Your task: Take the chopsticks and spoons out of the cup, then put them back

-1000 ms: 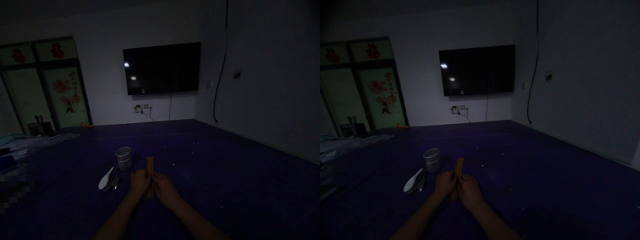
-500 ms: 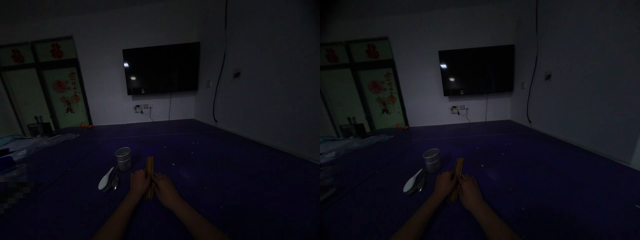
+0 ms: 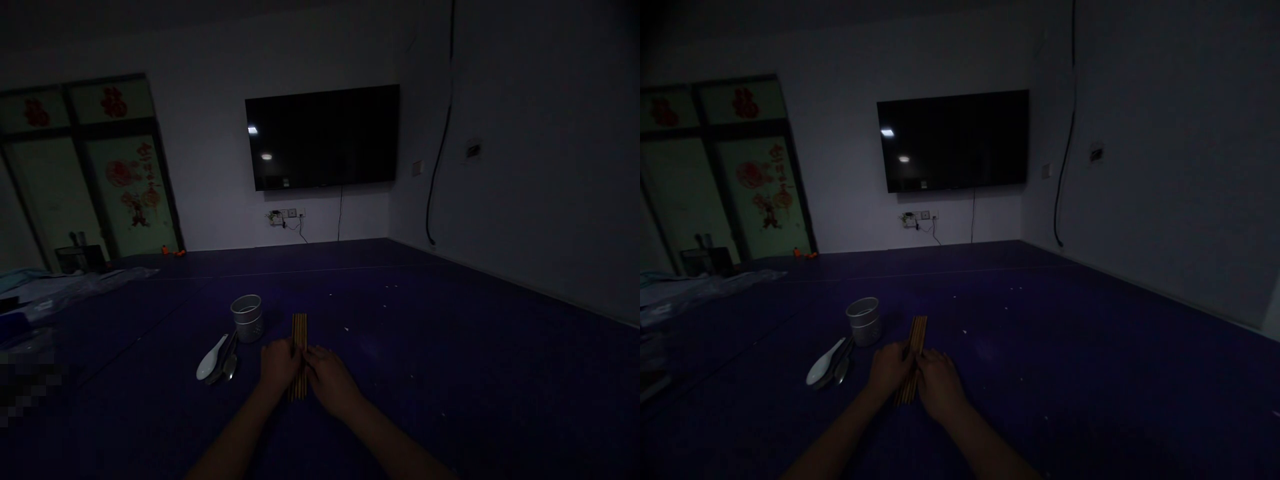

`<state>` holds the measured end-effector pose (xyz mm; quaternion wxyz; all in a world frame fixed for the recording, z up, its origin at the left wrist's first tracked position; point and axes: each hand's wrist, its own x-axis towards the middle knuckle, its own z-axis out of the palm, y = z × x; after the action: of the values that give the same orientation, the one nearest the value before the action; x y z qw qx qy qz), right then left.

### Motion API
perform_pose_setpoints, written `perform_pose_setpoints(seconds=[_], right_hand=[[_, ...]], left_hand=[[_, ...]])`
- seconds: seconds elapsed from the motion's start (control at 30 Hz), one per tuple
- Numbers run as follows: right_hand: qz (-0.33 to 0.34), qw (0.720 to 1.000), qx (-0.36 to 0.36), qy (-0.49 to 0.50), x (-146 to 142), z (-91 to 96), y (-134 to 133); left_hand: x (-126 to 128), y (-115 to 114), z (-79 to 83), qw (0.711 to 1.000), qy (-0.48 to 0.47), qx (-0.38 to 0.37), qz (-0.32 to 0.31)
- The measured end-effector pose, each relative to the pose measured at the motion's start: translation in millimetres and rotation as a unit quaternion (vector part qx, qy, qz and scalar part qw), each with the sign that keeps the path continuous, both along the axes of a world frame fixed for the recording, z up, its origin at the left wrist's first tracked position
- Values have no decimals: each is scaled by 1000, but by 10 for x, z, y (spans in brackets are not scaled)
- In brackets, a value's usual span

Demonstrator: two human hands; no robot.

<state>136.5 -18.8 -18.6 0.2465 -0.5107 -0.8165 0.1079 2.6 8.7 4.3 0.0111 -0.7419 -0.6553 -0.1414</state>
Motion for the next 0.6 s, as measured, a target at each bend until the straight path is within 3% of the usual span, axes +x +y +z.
perform_pose_setpoints(seconds=[0.6], right_hand=[[-18, 1000, -19, -13, -12, 82, -78]], left_hand=[[4, -8, 29, 1000, 4, -11, -3]])
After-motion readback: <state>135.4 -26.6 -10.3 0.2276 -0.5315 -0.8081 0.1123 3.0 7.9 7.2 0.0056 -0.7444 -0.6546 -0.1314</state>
